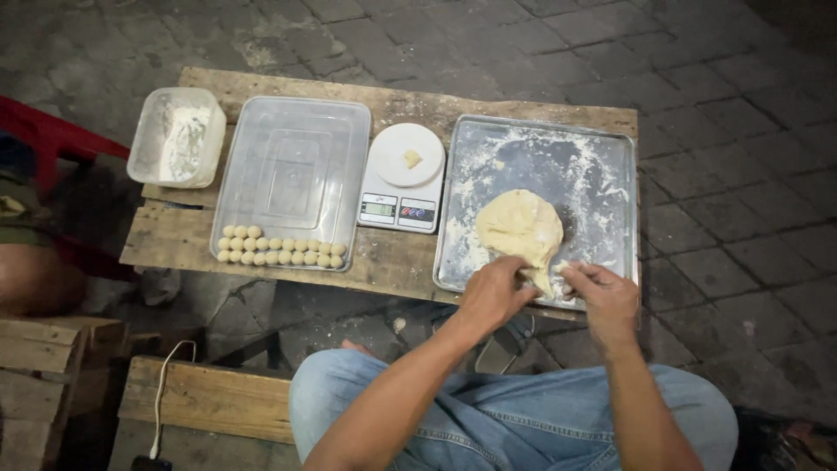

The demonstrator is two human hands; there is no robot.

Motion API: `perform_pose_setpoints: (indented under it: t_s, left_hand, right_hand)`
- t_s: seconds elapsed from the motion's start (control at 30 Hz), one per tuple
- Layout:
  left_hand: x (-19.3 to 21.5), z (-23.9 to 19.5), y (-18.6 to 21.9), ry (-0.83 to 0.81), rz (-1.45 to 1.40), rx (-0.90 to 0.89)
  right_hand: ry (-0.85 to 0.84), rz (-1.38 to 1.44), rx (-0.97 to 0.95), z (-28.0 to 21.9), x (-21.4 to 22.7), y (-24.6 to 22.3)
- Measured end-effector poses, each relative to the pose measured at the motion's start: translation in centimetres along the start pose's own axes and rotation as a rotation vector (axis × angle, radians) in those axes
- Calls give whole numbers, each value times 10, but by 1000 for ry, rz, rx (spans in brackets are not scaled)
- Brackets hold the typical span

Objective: The person tears small pieces of dough from a large mass on a metal tray, rolls them into balls, and places them in a plastic container. The person also uses a digital scale to weigh the dough pieces.

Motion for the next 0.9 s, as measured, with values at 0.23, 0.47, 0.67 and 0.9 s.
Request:
perform_pose_setpoints:
  t_s: [0.23, 0.47, 0.67, 0.9]
  left_hand:
    - [8, -4, 16, 262, 18, -223]
    - [62, 15, -13, 446, -348, 37]
    - [155, 73, -127, 758, -172, 228]
    - [192, 123, -167, 608, 67, 380]
  right_hand:
    - [-28, -101, -203, -5, -32, 33]
    - [-191, 260, -138, -13, -45, -11]
    - [-143, 228, -143, 11, -31, 24]
    - [-109, 151, -143, 5, -41, 11]
Point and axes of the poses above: each hand's wrist, its own z-axis towards the middle knuckle, its own x-axis out of the back of the hand, y = z × x, the point moved 9 cm from there along z, towards the middle knuckle, and after that the axes turned 4 degrees about y, right-handed, at the moved point
